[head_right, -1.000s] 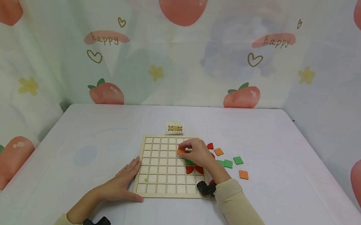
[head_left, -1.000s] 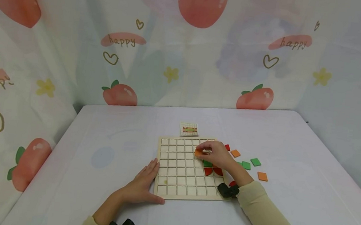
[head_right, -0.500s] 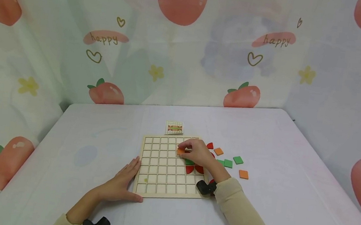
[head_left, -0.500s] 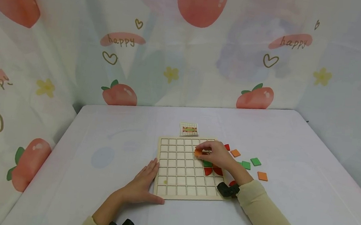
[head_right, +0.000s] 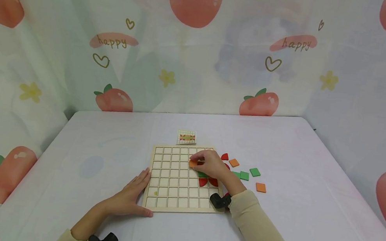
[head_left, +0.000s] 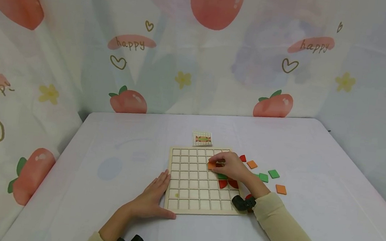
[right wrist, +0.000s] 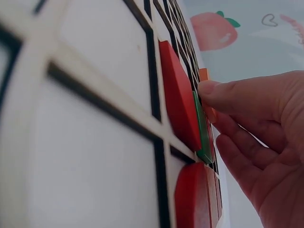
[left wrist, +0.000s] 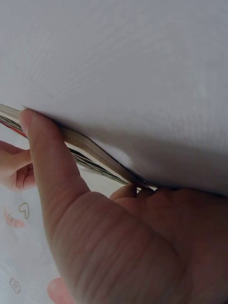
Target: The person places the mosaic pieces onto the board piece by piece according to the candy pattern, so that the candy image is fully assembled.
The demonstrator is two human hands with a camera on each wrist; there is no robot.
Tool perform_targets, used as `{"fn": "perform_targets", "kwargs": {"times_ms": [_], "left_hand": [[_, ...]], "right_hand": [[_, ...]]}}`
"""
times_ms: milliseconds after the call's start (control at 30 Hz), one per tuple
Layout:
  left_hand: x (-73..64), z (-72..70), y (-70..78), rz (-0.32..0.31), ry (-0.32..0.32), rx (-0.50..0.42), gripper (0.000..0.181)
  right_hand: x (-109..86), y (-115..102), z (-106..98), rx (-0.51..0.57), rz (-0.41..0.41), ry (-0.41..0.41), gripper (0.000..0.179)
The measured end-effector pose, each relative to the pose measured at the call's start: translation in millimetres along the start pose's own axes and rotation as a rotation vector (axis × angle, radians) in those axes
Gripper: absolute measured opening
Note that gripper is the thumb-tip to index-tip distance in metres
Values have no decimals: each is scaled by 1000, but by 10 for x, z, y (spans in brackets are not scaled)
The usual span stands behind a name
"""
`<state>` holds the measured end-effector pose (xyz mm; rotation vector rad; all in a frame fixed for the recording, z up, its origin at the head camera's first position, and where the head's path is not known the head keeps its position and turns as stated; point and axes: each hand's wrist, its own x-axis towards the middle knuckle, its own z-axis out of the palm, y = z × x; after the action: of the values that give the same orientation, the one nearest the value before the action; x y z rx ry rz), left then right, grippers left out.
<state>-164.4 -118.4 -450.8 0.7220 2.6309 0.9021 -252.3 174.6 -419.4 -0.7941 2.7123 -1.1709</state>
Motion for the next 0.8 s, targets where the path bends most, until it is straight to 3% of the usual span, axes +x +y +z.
{"fn": "perform_targets", "kwargs": {"times_ms": [800], "left_hand": [[-7, -16, 21, 2, 0, 6, 120]], "right_hand": [[19, 28, 5, -15, -7, -33, 27]]}}
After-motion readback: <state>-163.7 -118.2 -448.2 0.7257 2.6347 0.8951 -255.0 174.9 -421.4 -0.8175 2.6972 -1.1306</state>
